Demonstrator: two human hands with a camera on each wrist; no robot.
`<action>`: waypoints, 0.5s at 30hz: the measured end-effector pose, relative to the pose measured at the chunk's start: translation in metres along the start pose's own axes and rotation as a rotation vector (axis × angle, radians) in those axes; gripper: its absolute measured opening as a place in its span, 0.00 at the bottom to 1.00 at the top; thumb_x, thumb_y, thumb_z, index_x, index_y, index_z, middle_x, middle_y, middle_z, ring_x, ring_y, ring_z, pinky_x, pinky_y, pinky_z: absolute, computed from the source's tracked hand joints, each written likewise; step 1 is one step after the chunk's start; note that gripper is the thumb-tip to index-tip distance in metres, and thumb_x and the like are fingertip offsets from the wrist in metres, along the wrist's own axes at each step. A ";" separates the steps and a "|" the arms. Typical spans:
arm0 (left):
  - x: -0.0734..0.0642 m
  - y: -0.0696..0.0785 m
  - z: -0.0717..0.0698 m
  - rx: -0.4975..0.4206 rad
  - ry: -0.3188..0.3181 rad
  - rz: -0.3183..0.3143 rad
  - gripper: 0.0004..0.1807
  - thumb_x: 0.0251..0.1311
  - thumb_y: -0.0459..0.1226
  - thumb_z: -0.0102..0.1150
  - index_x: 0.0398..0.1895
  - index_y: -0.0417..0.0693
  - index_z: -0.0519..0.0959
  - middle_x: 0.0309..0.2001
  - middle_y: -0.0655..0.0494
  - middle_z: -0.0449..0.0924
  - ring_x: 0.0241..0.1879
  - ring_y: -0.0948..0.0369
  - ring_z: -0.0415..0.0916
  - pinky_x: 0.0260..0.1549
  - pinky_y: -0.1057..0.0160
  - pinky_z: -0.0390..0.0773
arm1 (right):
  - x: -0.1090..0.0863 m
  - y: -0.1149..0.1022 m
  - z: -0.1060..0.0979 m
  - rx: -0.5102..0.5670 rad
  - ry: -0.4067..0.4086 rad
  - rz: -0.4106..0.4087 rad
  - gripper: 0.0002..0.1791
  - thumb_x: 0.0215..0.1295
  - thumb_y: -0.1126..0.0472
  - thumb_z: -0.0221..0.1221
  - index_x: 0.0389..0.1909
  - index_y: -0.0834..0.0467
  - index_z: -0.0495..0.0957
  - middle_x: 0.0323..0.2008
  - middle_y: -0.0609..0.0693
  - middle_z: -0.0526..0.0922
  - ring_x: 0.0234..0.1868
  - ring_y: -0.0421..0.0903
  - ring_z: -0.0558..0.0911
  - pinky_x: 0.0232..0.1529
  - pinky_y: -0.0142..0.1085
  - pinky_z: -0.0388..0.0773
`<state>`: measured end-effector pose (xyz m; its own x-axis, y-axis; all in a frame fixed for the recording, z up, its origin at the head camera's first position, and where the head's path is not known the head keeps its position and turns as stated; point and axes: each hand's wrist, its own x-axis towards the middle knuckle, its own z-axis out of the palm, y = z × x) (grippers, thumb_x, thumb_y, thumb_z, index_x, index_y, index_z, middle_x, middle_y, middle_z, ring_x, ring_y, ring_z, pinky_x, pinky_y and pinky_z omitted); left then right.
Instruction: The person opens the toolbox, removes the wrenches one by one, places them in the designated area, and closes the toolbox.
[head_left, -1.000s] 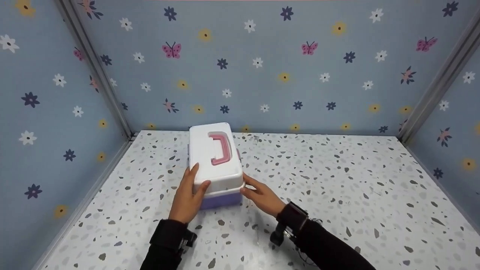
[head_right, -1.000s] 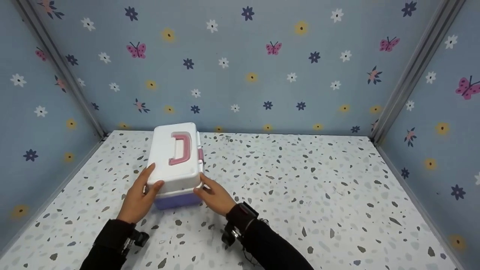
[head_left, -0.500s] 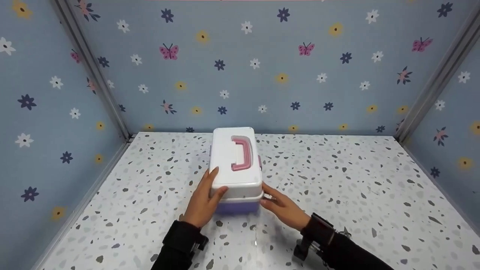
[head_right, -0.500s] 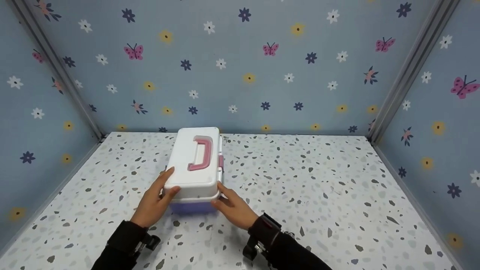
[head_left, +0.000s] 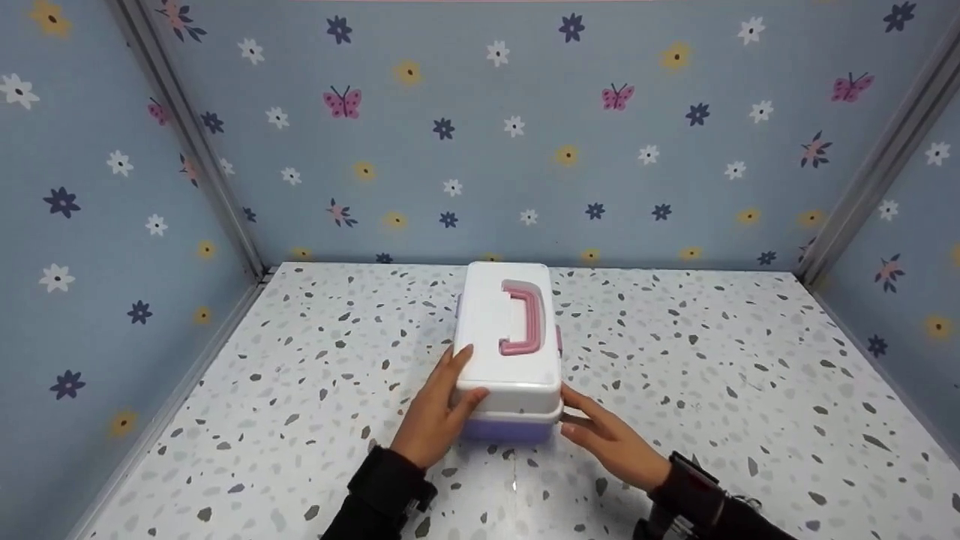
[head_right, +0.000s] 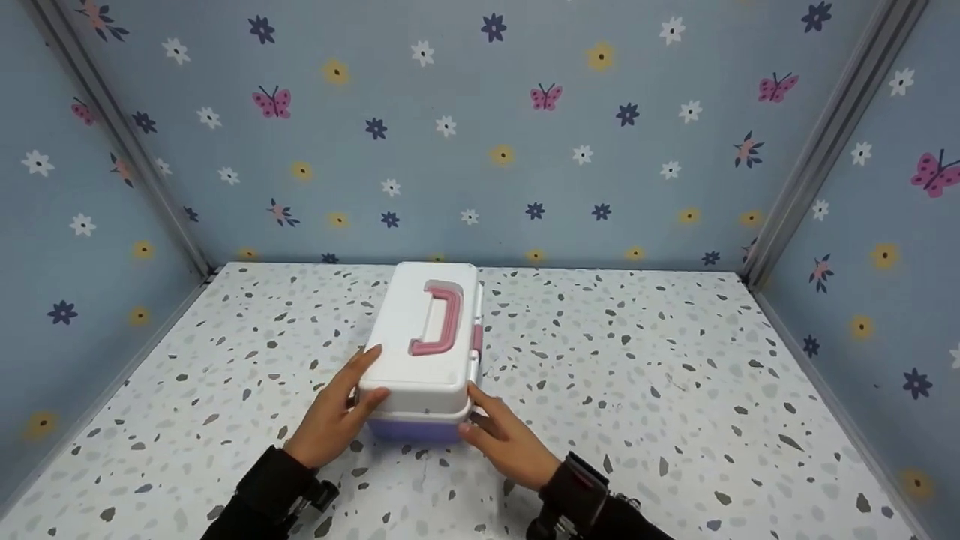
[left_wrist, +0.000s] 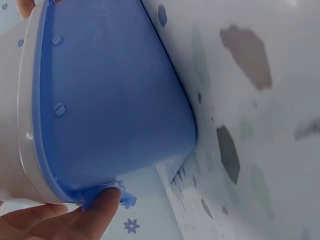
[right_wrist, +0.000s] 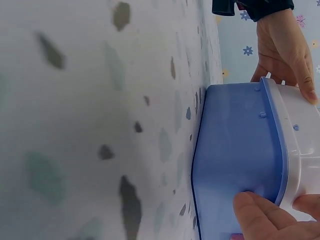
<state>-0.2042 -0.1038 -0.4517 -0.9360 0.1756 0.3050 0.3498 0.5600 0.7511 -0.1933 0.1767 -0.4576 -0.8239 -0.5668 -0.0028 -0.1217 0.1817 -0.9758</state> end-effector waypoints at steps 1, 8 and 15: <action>-0.001 0.001 0.002 0.004 -0.007 0.000 0.38 0.66 0.58 0.50 0.76 0.56 0.56 0.77 0.41 0.49 0.74 0.43 0.54 0.69 0.40 0.59 | -0.004 0.000 -0.001 0.002 -0.003 0.008 0.36 0.77 0.56 0.47 0.78 0.61 0.42 0.75 0.67 0.49 0.72 0.67 0.61 0.70 0.57 0.61; -0.007 0.010 0.011 0.017 -0.038 0.051 0.38 0.67 0.56 0.51 0.76 0.54 0.57 0.76 0.37 0.51 0.72 0.41 0.56 0.68 0.40 0.62 | -0.028 -0.001 -0.008 0.000 -0.013 0.050 0.35 0.78 0.58 0.45 0.77 0.63 0.42 0.74 0.69 0.51 0.71 0.67 0.61 0.69 0.56 0.64; -0.013 0.018 0.016 0.013 -0.080 0.052 0.37 0.67 0.58 0.49 0.76 0.57 0.57 0.76 0.39 0.50 0.73 0.41 0.55 0.68 0.38 0.60 | -0.045 -0.003 -0.012 -0.005 -0.032 0.027 0.32 0.78 0.59 0.43 0.77 0.61 0.45 0.74 0.68 0.53 0.71 0.67 0.62 0.68 0.50 0.68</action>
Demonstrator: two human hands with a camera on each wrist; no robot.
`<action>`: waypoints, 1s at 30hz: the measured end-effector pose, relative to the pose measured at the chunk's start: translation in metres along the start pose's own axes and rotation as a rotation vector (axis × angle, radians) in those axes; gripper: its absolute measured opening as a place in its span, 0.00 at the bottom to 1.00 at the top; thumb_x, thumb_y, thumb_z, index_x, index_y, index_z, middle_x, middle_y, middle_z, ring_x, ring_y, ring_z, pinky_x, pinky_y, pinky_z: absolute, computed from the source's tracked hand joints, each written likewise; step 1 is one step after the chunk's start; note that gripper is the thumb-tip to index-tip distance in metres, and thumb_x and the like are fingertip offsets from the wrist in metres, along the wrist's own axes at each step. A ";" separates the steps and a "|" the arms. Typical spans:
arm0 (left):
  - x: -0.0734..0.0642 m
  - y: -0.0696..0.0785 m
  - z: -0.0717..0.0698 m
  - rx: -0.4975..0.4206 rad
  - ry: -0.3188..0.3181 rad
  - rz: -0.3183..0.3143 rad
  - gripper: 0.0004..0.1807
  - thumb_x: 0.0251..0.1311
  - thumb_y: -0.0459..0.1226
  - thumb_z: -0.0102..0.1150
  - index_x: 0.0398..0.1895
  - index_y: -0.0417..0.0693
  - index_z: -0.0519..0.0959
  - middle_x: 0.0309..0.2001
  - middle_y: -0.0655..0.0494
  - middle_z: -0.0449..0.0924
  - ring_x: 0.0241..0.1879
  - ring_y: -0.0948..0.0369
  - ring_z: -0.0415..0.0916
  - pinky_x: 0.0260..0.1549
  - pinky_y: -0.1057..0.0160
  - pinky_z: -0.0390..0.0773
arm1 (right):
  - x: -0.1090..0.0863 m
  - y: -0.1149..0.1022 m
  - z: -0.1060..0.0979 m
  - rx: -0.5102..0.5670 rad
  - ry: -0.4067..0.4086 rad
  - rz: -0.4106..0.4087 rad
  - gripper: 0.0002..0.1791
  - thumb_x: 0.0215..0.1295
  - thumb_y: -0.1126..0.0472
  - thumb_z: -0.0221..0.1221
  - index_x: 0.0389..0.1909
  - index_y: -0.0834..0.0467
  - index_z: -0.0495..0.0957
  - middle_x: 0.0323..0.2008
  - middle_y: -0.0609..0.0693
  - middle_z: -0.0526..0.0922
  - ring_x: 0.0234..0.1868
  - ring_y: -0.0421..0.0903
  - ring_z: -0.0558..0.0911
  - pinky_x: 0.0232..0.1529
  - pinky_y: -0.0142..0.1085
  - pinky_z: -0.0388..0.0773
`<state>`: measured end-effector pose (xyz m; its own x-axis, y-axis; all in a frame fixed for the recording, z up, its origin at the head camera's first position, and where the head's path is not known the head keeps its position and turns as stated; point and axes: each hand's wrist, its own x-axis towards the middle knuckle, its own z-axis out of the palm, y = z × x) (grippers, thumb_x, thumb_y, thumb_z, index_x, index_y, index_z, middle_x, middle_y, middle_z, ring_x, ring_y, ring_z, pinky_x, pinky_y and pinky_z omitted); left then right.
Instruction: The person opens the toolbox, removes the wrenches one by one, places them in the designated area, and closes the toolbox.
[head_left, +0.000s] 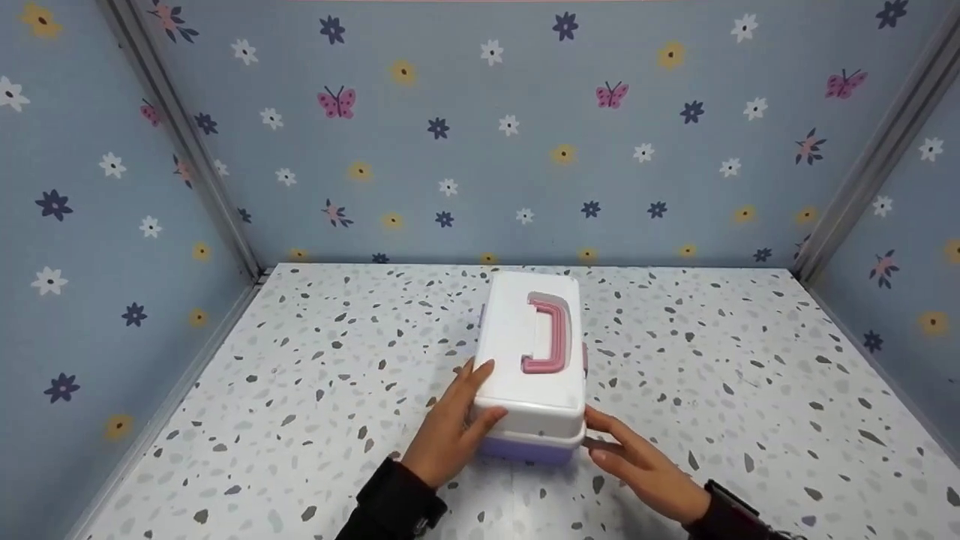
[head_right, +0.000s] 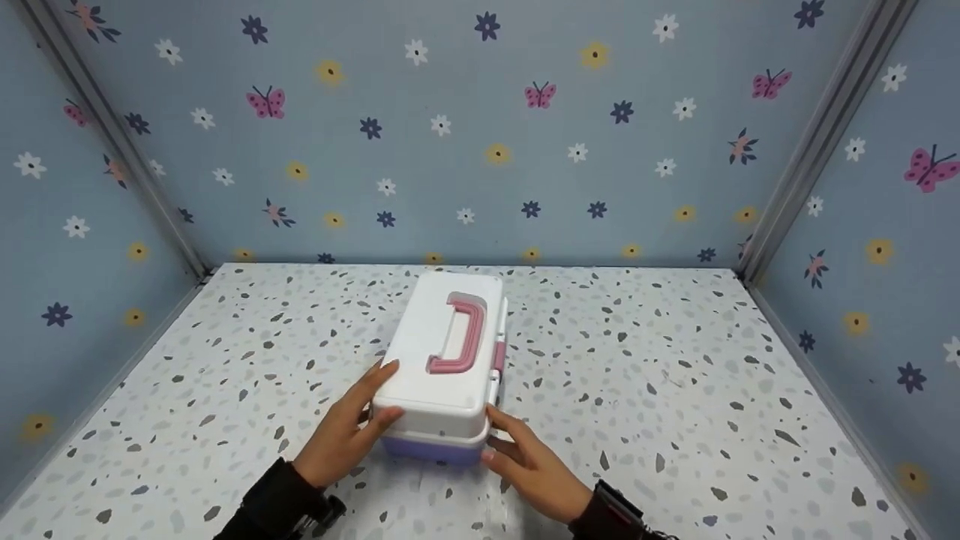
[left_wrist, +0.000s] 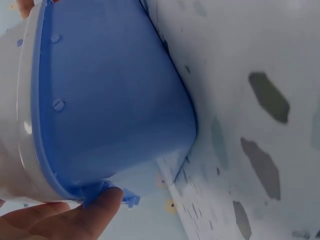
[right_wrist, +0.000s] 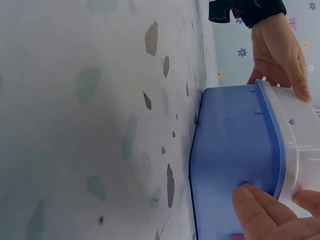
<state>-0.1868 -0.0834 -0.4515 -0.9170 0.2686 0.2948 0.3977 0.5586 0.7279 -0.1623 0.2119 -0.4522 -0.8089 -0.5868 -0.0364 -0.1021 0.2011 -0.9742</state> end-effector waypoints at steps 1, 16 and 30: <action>-0.001 0.001 0.001 0.002 -0.005 -0.002 0.37 0.67 0.58 0.49 0.76 0.57 0.57 0.76 0.39 0.49 0.73 0.41 0.55 0.67 0.38 0.60 | -0.002 -0.001 -0.001 0.000 0.003 0.007 0.32 0.78 0.58 0.43 0.77 0.61 0.45 0.74 0.68 0.53 0.71 0.67 0.62 0.68 0.51 0.68; -0.017 0.016 0.015 0.035 -0.010 0.077 0.35 0.68 0.56 0.49 0.75 0.57 0.58 0.75 0.37 0.53 0.72 0.41 0.58 0.65 0.40 0.66 | -0.030 0.001 -0.013 0.121 -0.009 0.096 0.26 0.80 0.55 0.39 0.75 0.57 0.53 0.74 0.65 0.55 0.69 0.52 0.70 0.68 0.57 0.66; -0.020 0.016 0.018 0.075 0.008 0.106 0.35 0.69 0.56 0.48 0.76 0.59 0.56 0.75 0.38 0.55 0.71 0.44 0.61 0.64 0.44 0.69 | -0.027 0.004 -0.020 0.138 0.047 0.047 0.23 0.79 0.59 0.42 0.69 0.65 0.58 0.59 0.59 0.75 0.56 0.43 0.82 0.58 0.40 0.78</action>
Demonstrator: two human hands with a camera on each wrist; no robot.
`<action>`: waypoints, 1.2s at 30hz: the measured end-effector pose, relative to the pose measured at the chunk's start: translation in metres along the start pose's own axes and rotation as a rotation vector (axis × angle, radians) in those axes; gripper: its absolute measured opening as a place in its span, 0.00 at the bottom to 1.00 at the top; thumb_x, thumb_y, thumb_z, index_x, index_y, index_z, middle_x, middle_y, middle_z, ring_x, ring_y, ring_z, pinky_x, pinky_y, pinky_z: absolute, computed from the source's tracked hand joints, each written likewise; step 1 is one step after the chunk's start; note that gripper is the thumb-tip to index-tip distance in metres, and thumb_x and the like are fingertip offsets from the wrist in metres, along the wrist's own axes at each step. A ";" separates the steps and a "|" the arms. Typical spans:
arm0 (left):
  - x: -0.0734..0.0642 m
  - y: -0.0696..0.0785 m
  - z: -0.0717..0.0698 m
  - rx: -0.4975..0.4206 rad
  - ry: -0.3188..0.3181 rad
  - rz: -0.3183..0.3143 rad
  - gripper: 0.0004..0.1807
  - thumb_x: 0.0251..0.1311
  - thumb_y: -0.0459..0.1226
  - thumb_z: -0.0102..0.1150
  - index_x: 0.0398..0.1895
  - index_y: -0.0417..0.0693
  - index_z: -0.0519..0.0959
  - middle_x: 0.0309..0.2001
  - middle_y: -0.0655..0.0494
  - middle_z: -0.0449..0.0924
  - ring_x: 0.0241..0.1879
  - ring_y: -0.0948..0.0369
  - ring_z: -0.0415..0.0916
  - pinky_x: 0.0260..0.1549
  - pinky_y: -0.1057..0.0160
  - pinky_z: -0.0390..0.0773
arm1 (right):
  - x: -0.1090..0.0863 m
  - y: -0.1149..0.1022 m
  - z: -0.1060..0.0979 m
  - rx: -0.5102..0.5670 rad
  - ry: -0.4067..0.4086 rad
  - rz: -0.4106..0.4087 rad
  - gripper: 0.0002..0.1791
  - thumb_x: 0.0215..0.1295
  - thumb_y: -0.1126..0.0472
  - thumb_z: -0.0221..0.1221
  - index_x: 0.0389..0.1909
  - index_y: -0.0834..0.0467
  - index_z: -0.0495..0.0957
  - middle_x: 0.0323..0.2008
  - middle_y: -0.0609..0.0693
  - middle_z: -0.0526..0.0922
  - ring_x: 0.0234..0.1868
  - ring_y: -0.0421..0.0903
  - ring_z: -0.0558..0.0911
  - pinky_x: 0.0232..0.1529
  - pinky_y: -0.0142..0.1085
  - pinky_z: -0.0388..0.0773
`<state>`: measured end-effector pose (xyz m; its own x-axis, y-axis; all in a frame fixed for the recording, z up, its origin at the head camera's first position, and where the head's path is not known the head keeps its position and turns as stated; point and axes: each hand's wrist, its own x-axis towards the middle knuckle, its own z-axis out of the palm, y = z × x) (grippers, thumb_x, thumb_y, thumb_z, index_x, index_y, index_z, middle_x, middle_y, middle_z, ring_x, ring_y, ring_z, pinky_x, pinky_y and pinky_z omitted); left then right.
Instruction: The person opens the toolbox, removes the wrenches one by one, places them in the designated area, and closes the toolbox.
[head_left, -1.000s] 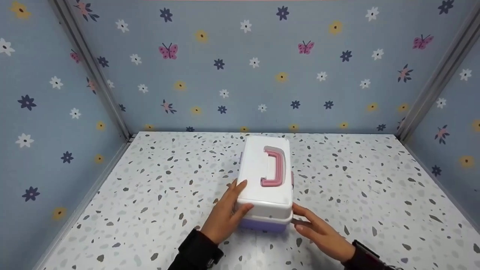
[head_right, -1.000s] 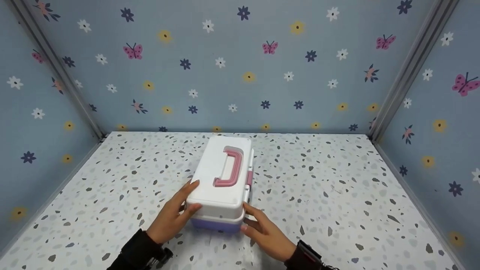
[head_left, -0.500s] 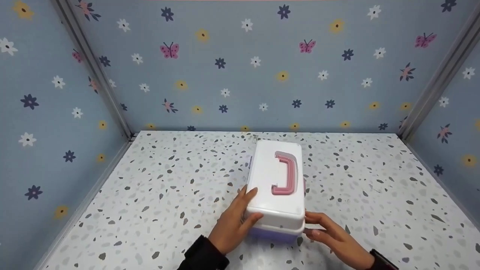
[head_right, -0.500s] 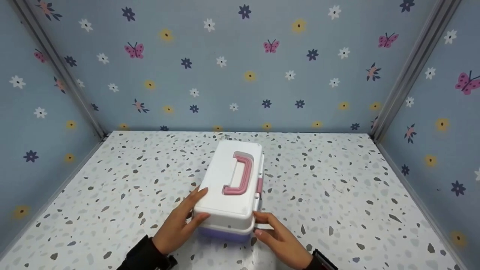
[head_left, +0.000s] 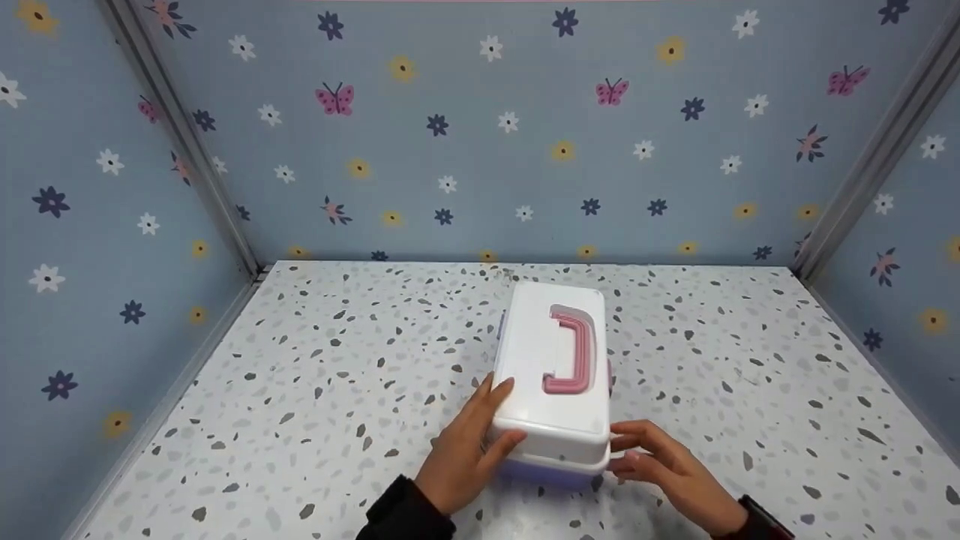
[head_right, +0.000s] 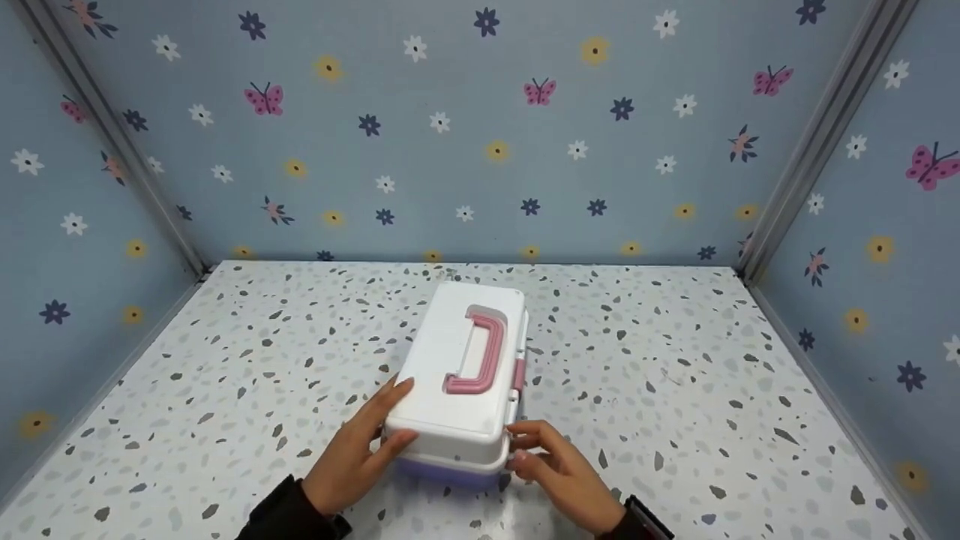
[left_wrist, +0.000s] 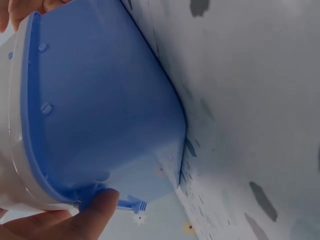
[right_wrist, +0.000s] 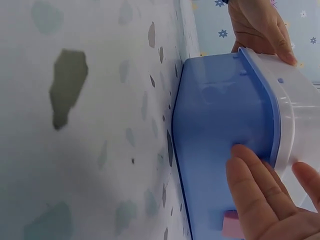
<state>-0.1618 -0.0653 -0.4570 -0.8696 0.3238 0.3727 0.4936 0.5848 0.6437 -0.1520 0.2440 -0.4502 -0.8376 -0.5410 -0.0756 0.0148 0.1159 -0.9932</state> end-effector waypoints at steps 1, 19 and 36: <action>0.000 0.000 0.000 -0.001 0.002 -0.002 0.35 0.69 0.56 0.48 0.76 0.59 0.56 0.75 0.38 0.54 0.71 0.44 0.60 0.65 0.44 0.68 | 0.001 -0.001 -0.001 -0.018 0.008 -0.003 0.23 0.79 0.59 0.43 0.68 0.66 0.59 0.58 0.60 0.76 0.55 0.43 0.82 0.57 0.40 0.79; 0.019 0.027 0.005 0.299 0.137 0.123 0.49 0.62 0.68 0.46 0.73 0.40 0.58 0.75 0.41 0.56 0.76 0.39 0.45 0.71 0.37 0.50 | 0.046 -0.040 -0.027 -0.264 0.284 -0.169 0.22 0.77 0.58 0.47 0.63 0.69 0.69 0.54 0.67 0.78 0.51 0.43 0.83 0.53 0.36 0.81; 0.046 0.052 0.026 0.569 0.095 0.387 0.49 0.51 0.71 0.56 0.67 0.45 0.68 0.67 0.48 0.70 0.71 0.48 0.62 0.69 0.53 0.64 | 0.091 -0.004 -0.031 -0.118 0.462 0.023 0.26 0.73 0.60 0.52 0.69 0.62 0.64 0.63 0.66 0.72 0.51 0.43 0.79 0.51 0.36 0.80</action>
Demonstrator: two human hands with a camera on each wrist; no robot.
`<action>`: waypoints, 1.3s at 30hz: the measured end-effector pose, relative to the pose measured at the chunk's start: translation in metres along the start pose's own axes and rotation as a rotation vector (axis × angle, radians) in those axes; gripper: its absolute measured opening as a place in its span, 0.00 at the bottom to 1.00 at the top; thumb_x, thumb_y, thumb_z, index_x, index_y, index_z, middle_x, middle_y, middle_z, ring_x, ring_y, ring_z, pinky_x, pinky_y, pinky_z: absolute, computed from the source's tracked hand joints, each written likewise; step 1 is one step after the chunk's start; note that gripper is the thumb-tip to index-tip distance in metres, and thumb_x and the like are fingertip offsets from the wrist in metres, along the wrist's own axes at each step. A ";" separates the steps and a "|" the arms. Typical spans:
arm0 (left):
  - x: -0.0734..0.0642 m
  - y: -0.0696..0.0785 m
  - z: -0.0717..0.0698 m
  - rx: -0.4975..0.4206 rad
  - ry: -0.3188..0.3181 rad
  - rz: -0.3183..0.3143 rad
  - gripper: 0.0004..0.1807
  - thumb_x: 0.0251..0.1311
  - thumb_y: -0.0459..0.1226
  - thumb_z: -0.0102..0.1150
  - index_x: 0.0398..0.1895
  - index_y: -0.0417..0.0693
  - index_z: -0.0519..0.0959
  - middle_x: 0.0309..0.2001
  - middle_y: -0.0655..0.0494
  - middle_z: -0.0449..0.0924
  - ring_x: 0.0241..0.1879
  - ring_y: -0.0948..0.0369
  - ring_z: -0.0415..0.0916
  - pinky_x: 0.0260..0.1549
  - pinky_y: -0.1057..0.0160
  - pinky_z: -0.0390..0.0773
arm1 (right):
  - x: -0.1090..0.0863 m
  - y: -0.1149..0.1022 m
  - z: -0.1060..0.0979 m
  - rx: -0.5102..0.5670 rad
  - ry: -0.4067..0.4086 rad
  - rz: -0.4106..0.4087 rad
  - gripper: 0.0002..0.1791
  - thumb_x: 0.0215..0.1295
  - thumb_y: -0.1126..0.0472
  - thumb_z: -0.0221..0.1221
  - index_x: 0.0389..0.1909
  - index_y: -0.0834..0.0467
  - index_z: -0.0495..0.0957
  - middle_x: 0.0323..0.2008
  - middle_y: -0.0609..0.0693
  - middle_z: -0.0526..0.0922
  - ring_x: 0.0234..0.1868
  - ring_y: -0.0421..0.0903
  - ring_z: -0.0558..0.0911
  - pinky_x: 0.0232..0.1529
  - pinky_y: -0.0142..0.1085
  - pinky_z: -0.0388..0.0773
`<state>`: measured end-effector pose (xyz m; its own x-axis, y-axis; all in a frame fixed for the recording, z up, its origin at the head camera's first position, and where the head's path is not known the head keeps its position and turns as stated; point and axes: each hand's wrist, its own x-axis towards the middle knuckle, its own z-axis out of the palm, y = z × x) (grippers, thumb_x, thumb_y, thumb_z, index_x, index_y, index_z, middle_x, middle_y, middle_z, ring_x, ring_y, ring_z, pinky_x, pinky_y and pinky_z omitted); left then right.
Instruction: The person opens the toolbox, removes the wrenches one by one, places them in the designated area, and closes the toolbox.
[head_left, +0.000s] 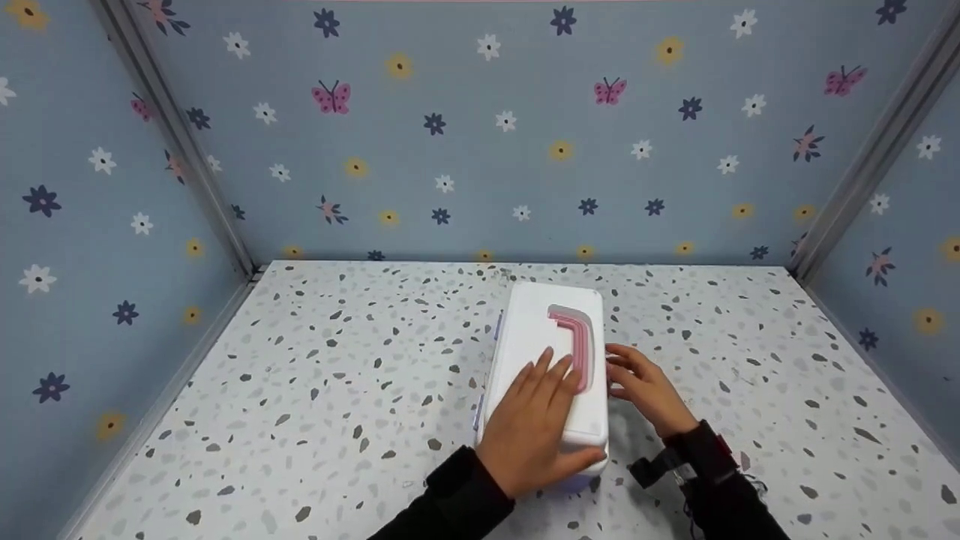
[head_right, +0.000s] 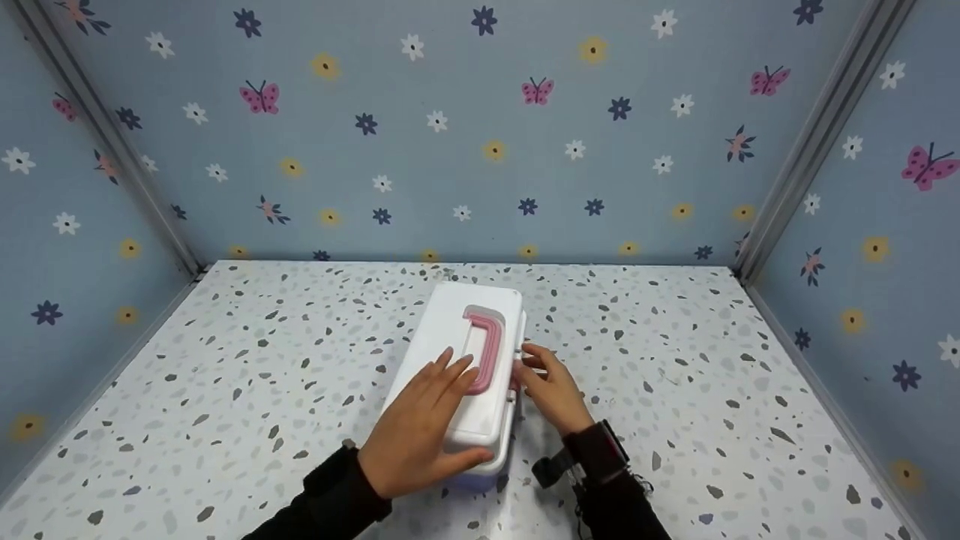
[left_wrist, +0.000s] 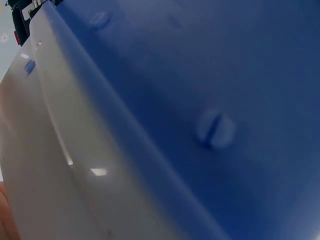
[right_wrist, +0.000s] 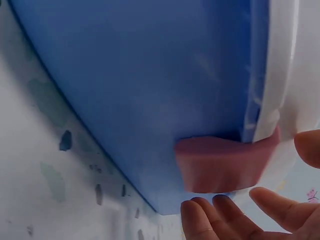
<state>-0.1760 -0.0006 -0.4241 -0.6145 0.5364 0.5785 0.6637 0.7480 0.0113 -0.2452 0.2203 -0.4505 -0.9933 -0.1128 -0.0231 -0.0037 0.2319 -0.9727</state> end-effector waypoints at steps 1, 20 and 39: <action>0.000 0.001 0.001 0.017 -0.007 0.001 0.49 0.51 0.71 0.56 0.67 0.45 0.68 0.66 0.48 0.71 0.71 0.49 0.63 0.69 0.53 0.65 | 0.000 0.001 0.001 -0.002 -0.006 0.008 0.26 0.73 0.59 0.52 0.69 0.62 0.64 0.63 0.66 0.72 0.53 0.44 0.79 0.51 0.37 0.80; 0.000 0.005 0.004 0.116 -0.081 -0.019 0.49 0.51 0.75 0.48 0.63 0.48 0.72 0.59 0.53 0.76 0.66 0.53 0.69 0.67 0.55 0.67 | -0.004 0.010 0.006 0.085 -0.036 0.101 0.26 0.76 0.58 0.44 0.65 0.73 0.66 0.55 0.64 0.80 0.45 0.42 0.85 0.50 0.36 0.83; -0.002 0.004 0.006 0.110 -0.042 -0.020 0.49 0.52 0.75 0.48 0.63 0.48 0.72 0.59 0.54 0.77 0.66 0.53 0.70 0.67 0.56 0.67 | -0.002 0.018 -0.002 0.243 -0.135 0.126 0.29 0.74 0.57 0.52 0.65 0.73 0.60 0.45 0.48 0.82 0.44 0.41 0.84 0.51 0.34 0.81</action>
<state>-0.1742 0.0036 -0.4301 -0.6462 0.5347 0.5446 0.6013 0.7961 -0.0681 -0.2441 0.2271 -0.4679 -0.9598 -0.2293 -0.1620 0.1627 0.0158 -0.9865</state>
